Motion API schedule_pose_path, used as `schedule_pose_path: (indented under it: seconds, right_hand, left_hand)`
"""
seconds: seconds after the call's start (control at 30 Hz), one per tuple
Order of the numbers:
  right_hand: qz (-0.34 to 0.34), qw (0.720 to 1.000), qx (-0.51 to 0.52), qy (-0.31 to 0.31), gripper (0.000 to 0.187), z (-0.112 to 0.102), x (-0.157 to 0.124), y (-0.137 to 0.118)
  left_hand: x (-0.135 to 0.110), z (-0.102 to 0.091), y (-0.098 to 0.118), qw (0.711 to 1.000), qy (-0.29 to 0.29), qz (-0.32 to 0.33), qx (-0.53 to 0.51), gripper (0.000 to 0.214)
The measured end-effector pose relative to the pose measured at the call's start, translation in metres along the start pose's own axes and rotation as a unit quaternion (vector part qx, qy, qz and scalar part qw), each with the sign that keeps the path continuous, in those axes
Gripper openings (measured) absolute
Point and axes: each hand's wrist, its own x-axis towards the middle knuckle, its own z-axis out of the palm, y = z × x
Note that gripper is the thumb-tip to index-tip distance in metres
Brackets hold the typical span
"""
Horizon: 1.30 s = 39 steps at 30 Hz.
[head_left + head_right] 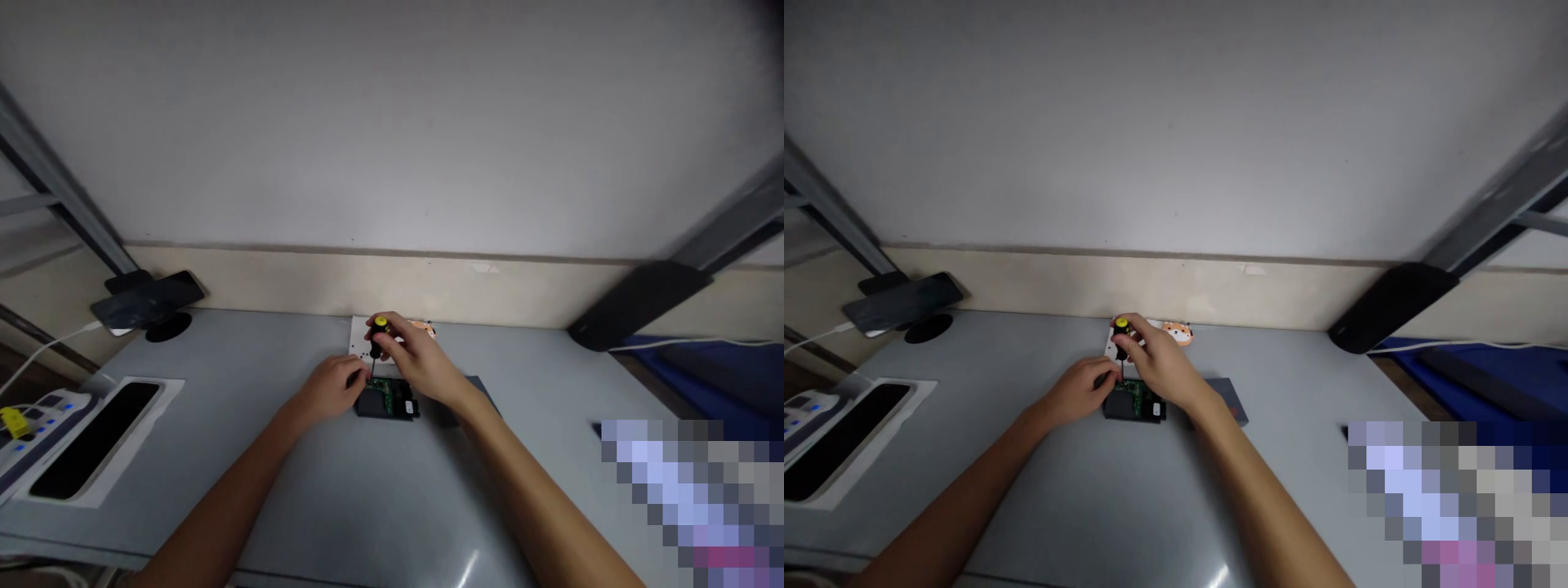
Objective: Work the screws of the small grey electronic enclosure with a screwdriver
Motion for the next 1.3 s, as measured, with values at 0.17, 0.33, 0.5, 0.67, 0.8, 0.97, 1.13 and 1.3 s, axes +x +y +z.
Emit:
schedule_pose_path:
  seconds: [0.17,0.33,0.5,0.67,0.8,0.97,1.13,1.3]
  right_hand:
    - [-0.009,0.999,0.024,-0.044,0.021,-0.01,0.002,-0.002]
    - [0.021,0.993,0.092,-0.066,0.021,-0.015,0.002,0.004]
    - [0.067,0.994,0.09,0.003,0.023,-0.01,-0.002,0.013]
    - [0.061,0.992,0.057,0.091,0.023,0.01,-0.003,0.012]
    - [0.025,0.974,0.14,0.176,0.018,0.031,-0.001,0.012]
    - [0.051,0.943,0.257,0.205,0.026,0.041,0.002,0.019]
    - [0.082,0.907,0.357,0.21,0.043,0.04,0.004,0.026]
    - [0.084,0.887,0.419,0.176,0.034,0.033,0.003,0.024]
  left_hand:
    - [0.0,0.0,-0.001,1.0,0.005,0.001,-0.004,0.021]
    - [0.0,-0.001,0.0,1.0,-0.001,-0.003,-0.008,0.021]
    - [0.0,-0.002,0.002,1.0,-0.006,-0.002,-0.01,0.021]
    - [0.0,-0.001,0.001,1.0,0.003,-0.002,-0.004,0.021]
    - [0.0,-0.001,0.001,1.0,-0.001,-0.004,-0.009,0.023]
    - [0.001,-0.002,0.003,1.0,0.003,-0.004,-0.012,0.023]
    - [0.0,-0.003,0.004,1.0,-0.001,-0.004,-0.014,0.023]
    - [0.001,-0.002,0.003,1.0,-0.002,-0.003,-0.004,0.023]
